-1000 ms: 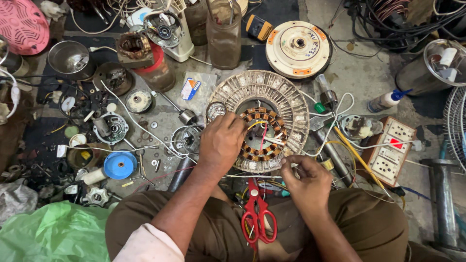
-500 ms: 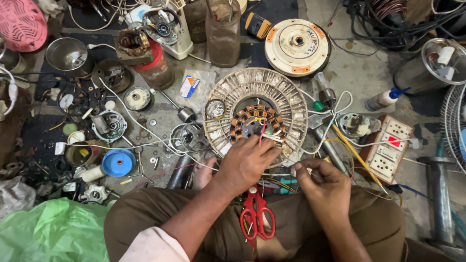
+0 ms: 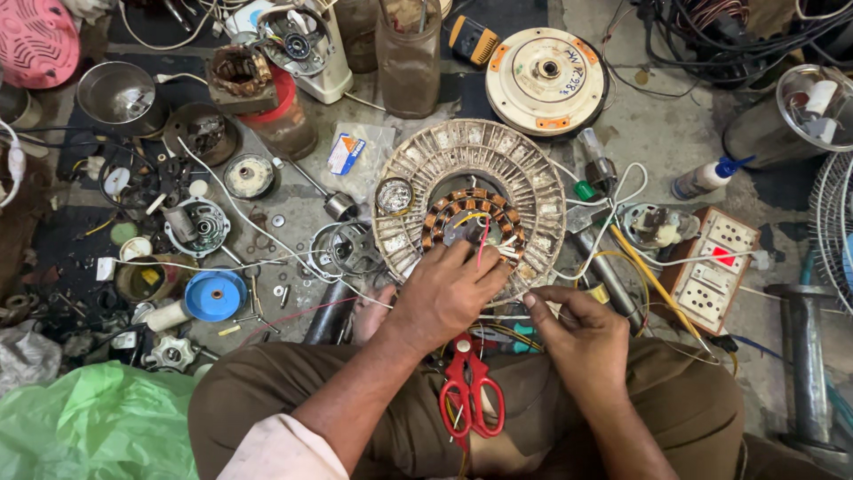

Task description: The person sits on the floor of a cluttered repair workshop and works on a ceiling fan stator, arranging copper wire coils and connecting their colored lead wires together, at one point reaching into a bag for supplies before returning to the wiring.

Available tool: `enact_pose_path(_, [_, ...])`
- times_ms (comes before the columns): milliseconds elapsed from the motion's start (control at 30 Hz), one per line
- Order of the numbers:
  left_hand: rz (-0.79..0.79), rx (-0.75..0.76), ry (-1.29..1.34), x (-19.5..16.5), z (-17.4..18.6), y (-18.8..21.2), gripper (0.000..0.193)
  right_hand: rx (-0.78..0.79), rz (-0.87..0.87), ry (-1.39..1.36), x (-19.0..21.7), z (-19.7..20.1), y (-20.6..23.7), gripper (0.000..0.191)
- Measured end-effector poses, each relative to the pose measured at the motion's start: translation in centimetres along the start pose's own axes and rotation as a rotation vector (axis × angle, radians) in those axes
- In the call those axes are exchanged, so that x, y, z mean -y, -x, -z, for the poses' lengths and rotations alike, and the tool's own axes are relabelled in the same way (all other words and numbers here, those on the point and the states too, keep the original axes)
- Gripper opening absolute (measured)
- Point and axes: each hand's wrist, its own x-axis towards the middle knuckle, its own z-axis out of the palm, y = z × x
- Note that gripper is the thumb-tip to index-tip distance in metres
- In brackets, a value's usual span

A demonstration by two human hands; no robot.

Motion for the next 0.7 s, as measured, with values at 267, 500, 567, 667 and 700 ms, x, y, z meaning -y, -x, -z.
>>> enact_pose_path(267, [-0.039,0.062,-0.061,0.08,-0.14,-0.12,0.01,-0.001,0.048,0.029,0.25,-0.04,-0.08,0.015])
enact_pose_path(500, [-0.023,0.044,-0.054,0.12,0.06,-0.09,0.005,0.002,0.148,0.088,0.49,-0.19,-0.19,0.012])
enact_pose_path(567, [-0.018,0.031,-0.046,0.18,0.07,-0.12,0.004,0.011,0.179,0.045,0.64,-0.23,-0.23,0.011])
enact_pose_path(667, [0.005,-0.003,-0.033,0.25,-0.1,-0.07,0.002,-0.005,0.203,0.034,0.83,-0.29,-0.16,0.01])
enact_pose_path(700, [0.015,-0.017,-0.029,0.3,-0.2,-0.06,0.002,-0.036,0.227,0.052,0.85,-0.33,-0.14,0.01])
